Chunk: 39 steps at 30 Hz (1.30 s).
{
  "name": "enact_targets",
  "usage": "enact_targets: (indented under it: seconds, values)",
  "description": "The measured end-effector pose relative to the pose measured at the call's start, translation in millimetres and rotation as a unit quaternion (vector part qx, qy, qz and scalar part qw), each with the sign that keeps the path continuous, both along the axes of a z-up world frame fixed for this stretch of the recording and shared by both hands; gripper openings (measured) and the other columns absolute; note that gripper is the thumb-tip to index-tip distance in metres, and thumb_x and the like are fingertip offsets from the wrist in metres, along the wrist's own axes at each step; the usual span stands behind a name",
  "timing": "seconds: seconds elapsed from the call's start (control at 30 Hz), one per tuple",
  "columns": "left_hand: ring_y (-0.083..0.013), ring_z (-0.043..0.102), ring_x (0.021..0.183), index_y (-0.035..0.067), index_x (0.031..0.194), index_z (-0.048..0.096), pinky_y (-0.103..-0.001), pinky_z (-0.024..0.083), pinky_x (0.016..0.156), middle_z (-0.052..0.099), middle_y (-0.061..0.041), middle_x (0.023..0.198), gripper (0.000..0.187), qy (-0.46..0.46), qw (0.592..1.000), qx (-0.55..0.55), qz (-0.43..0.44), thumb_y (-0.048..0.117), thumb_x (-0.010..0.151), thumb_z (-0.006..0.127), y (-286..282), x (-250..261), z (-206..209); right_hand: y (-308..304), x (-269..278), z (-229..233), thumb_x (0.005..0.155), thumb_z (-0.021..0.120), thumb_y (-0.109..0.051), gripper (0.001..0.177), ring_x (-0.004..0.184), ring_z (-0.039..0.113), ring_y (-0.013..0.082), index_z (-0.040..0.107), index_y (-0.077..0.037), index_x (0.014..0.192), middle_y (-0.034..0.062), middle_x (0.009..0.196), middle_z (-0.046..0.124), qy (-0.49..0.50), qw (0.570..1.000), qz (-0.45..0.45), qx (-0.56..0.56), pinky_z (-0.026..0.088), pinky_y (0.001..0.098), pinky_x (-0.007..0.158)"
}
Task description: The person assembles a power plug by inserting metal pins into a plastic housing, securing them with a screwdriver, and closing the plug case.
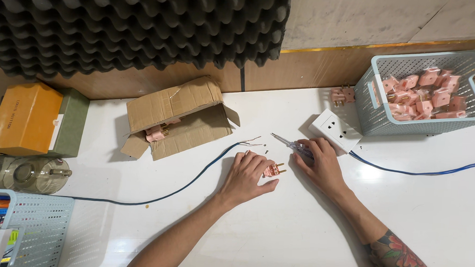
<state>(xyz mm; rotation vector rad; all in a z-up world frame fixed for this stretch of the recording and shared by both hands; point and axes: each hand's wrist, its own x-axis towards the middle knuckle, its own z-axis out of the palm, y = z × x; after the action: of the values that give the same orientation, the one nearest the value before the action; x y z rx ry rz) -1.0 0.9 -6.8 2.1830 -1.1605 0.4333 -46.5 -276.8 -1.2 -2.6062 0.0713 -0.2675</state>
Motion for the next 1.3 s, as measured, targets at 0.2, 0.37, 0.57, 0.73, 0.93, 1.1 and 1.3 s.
enact_targets:
  seconds: [0.2,0.37,0.57,0.73,0.93,1.1,1.3]
  values:
    - [-0.0236,0.068,0.103,0.014,0.128,0.079,-0.044,0.049,0.091,0.07,-0.004,0.102,0.047,-0.007,1.0,0.001,0.003,0.052,0.1,0.077,-0.8,0.9,-1.4,-3.8,2.3,-6.8,0.105,0.081,-0.05,0.048,0.107,0.072,0.0289,0.078,-0.016,0.139,0.0101,0.112,0.07,0.002,1.0,0.0,-0.009,0.058,0.0424,0.096]
    - [-0.0235,0.069,0.102,0.015,0.126,0.078,-0.043,0.05,0.09,0.069,-0.004,0.101,0.045,-0.015,1.0,-0.002,0.0,0.053,0.102,0.075,0.5,0.4,-0.8,-2.5,1.7,-8.1,0.105,0.079,-0.052,0.048,0.105,0.071,0.0278,0.078,-0.018,0.139,0.009,0.11,0.069,0.002,1.0,0.002,-0.017,0.057,0.041,0.094]
    - [-0.0232,0.069,0.102,0.015,0.126,0.078,-0.043,0.05,0.09,0.069,-0.003,0.102,0.045,-0.027,1.0,-0.002,0.008,0.054,0.103,0.075,-2.0,2.8,-6.2,-3.9,4.2,-9.1,0.105,0.079,-0.054,0.049,0.107,0.071,0.0267,0.078,-0.019,0.139,0.0073,0.111,0.069,0.01,1.0,-0.005,-0.02,0.057,0.0402,0.096]
    - [-0.0226,0.069,0.1,0.014,0.126,0.079,-0.043,0.05,0.088,0.07,-0.005,0.1,0.042,0.006,1.0,0.012,-0.015,0.052,0.109,0.072,0.1,2.7,-3.7,-1.8,1.0,-6.0,0.104,0.08,-0.05,0.047,0.107,0.072,0.0281,0.079,-0.018,0.139,0.0094,0.111,0.071,0.012,1.0,-0.008,-0.013,0.058,0.0408,0.097]
    - [-0.0232,0.071,0.101,0.014,0.127,0.08,-0.043,0.05,0.087,0.072,-0.006,0.1,0.039,0.018,1.0,0.021,-0.014,0.049,0.111,0.071,1.1,2.9,-1.7,-0.5,1.2,-4.2,0.104,0.08,-0.051,0.046,0.108,0.073,0.0273,0.078,-0.02,0.139,0.0076,0.111,0.071,0.011,1.0,-0.007,-0.02,0.06,0.0413,0.096]
    - [-0.0227,0.07,0.101,0.015,0.125,0.08,-0.042,0.05,0.088,0.072,-0.005,0.099,0.037,0.028,0.999,0.011,-0.025,0.048,0.11,0.072,-0.1,4.8,-3.6,0.2,-0.1,-2.4,0.103,0.08,-0.051,0.047,0.109,0.073,0.0283,0.079,-0.02,0.138,0.0076,0.111,0.07,0.021,1.0,-0.016,-0.016,0.059,0.0416,0.099]
    - [-0.0237,0.067,0.107,0.016,0.124,0.078,-0.041,0.05,0.088,0.068,-0.005,0.105,0.03,0.004,1.0,0.006,-0.015,0.042,0.109,0.073,-1.1,3.1,3.9,1.9,0.4,-0.4,0.104,0.08,-0.05,0.046,0.112,0.073,0.0285,0.079,-0.019,0.137,0.0081,0.113,0.07,0.021,0.999,-0.02,-0.017,0.059,0.0423,0.101]
